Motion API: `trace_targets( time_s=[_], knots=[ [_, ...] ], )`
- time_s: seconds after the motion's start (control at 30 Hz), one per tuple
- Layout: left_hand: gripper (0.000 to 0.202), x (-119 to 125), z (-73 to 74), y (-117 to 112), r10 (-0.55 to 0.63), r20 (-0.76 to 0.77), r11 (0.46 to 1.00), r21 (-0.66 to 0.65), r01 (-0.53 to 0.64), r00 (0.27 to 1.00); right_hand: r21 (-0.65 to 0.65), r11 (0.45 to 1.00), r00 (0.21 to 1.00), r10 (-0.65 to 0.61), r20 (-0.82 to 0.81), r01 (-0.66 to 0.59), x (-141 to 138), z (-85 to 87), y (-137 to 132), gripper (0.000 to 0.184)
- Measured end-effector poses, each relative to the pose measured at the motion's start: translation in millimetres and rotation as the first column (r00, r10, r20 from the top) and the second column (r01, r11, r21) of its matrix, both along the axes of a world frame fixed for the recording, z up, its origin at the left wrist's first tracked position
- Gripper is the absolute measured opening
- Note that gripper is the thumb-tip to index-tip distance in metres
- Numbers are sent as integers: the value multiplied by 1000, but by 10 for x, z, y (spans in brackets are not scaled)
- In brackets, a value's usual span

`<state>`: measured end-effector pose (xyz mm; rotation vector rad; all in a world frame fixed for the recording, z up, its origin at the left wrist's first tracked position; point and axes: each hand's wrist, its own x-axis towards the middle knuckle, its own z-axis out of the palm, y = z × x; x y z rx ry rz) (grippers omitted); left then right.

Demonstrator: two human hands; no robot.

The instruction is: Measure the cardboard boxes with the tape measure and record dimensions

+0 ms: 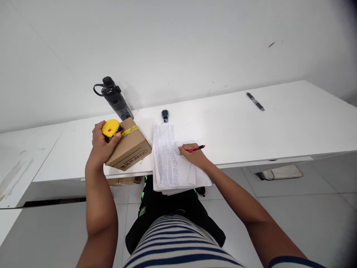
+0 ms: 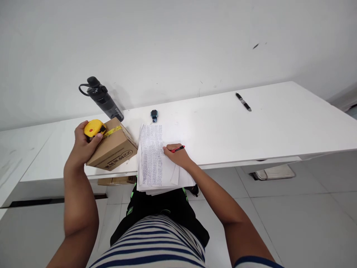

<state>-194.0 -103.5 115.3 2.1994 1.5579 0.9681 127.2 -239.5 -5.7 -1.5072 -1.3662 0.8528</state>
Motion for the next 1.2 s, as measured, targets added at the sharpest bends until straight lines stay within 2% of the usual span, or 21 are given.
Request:
trace_targets(
  time_s=[0.1,0.23,0.33,0.43,0.5,0.53,0.57,0.6,0.63,0.67,0.73,0.8,0.83,0.87,0.93,0.97,1.03,1.07,1.1,1.13,1.2],
  knots=[
    [82,17,37,29,51,-176,999,0,-52,983,29,999,999,-36,33,35,-11,26,-20,43],
    [82,51,134,-25,66,-215,997,-22,-72,974,168,964,942,-240,233,204,-3,-24,8,30],
    [77,3,256,-144,21,-221,999,-37,-30,975,155,954,901,-295,319,258,30,-73,91,47],
    [71,-120,379,-339,-10,-48,998,-56,7,999,108,954,893,-299,336,279,-11,48,174,74],
    [69,-192,444,-521,-88,163,993,-64,99,983,155,973,952,-203,231,170,-148,279,189,92],
    [71,-211,472,-627,-140,257,985,-62,161,956,224,973,986,-91,143,57,-258,434,183,100],
    [74,-214,499,-740,-192,336,974,-52,221,922,308,946,994,86,63,-101,-393,604,172,104],
    [77,-204,524,-857,-235,402,961,-42,274,885,402,880,964,263,36,-255,-548,779,159,107],
    [80,-183,546,-975,-270,460,946,-40,323,846,481,799,924,377,65,-360,-713,946,147,113],
    [84,-158,562,-1091,-296,511,927,-50,372,807,551,722,895,429,118,-419,-878,1092,134,118],
    [96,-118,568,-1297,-350,596,863,-95,497,722,695,543,852,484,198,-470,-1167,1296,99,115],
    [112,-128,523,-1456,-399,645,780,-134,611,651,802,390,842,482,242,-453,-1352,1369,34,104],
    [118,-155,484,-1515,-404,655,762,-145,631,638,832,344,850,462,253,-435,-1400,1366,-9,97],
    [122,-192,439,-1562,-389,659,773,-147,617,644,839,346,865,432,256,-420,-1421,1348,-57,90],
    [116,-274,343,-1623,-309,641,855,-137,501,703,793,450,894,370,252,-410,-1411,1298,-146,73],
    [103,-309,301,-1642,-270,615,886,-141,441,741,752,515,901,353,251,-411,-1394,1277,-180,63],
    [62,-346,237,-1659,-247,547,894,-189,405,800,677,604,904,345,254,-421,-1360,1256,-210,49],
    [44,-351,215,-1658,-248,520,878,-235,417,817,660,611,897,349,271,-437,-1345,1253,-203,44],
    [39,-349,198,-1650,-241,510,859,-284,426,826,654,607,891,347,292,-451,-1326,1253,-178,41],
    [42,-348,183,-1633,-219,515,846,-323,424,829,643,608,885,339,320,-465,-1301,1255,-136,39],
    [49,-369,160,-1568,-122,562,854,-360,376,818,614,614,868,316,384,-496,-1212,1263,3,36]
  ],
)
